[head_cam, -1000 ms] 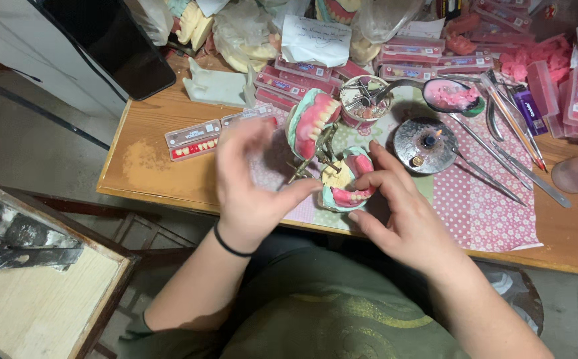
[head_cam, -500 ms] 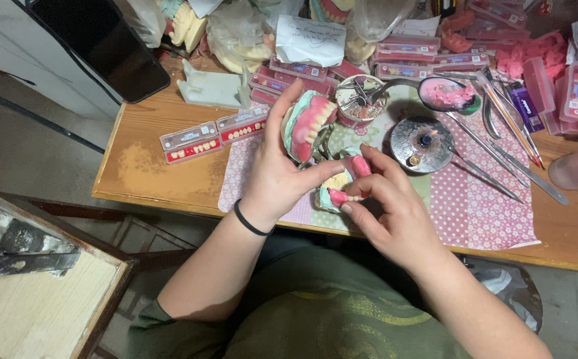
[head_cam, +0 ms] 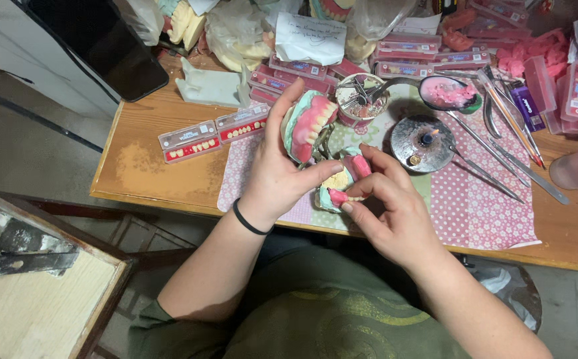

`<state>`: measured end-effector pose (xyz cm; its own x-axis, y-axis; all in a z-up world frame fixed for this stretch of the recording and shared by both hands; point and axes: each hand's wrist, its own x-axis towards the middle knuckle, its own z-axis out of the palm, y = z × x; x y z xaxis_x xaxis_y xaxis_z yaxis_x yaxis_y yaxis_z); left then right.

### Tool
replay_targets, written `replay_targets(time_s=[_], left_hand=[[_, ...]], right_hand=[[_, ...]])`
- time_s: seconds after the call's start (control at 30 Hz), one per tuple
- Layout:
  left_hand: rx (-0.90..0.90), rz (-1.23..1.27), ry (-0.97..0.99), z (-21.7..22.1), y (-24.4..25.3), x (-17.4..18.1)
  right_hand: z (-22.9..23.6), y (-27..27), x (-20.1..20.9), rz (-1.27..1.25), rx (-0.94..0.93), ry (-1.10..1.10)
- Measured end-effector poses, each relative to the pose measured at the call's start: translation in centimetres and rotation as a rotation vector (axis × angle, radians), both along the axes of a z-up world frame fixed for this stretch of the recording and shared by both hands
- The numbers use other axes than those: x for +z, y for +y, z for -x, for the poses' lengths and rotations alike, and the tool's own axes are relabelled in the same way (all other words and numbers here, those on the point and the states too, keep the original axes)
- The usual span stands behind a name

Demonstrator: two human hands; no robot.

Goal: The person applies pink material to a dental mold using a small metal tool, repeatedly dipping the tool into a container. They also handle a small pink object and place it into the mold.

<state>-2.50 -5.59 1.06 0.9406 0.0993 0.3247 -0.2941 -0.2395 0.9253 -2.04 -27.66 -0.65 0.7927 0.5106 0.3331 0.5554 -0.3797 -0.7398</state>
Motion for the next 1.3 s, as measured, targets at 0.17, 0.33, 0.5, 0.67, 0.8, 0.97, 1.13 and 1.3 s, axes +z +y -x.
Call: replay_targets(time_s=[0.17, 0.33, 0.5, 0.67, 0.8, 0.97, 1.13, 1.3], left_hand=[[-0.004, -0.002, -0.003, -0.03, 0.02, 0.06], [-0.023, 0.013, 0.005, 0.01, 0.08, 0.18], [-0.020, 0.013, -0.003, -0.04, 0.12, -0.04], [-0.024, 0.018, 0.004, -0.01, 0.09, 0.14], [-0.019, 0.011, 0.013, 0.02, 0.09, 0.25], [-0.015, -0.006, -0.004, 0.04, 0.14, 0.09], [-0.012, -0.009, -0.001, 0.03, 0.11, 0.04], [-0.025, 0.001, -0.001, 0.08, 0.10, 0.16]], right_hand=[[-0.15, -0.04, -0.11, -0.005, -0.004, 0.022], [-0.33, -0.15, -0.24, -0.005, -0.009, 0.049], [-0.48, -0.19, -0.46, -0.010, 0.005, 0.043], [-0.49, -0.19, -0.47, -0.009, -0.003, 0.060], [-0.52, -0.24, -0.44, -0.001, 0.004, 0.064], [-0.69, -0.28, -0.50, -0.007, 0.019, 0.071], [-0.72, -0.28, -0.48, -0.010, 0.024, 0.067], [-0.53, -0.30, -0.29, 0.023, 0.032, 0.064]])
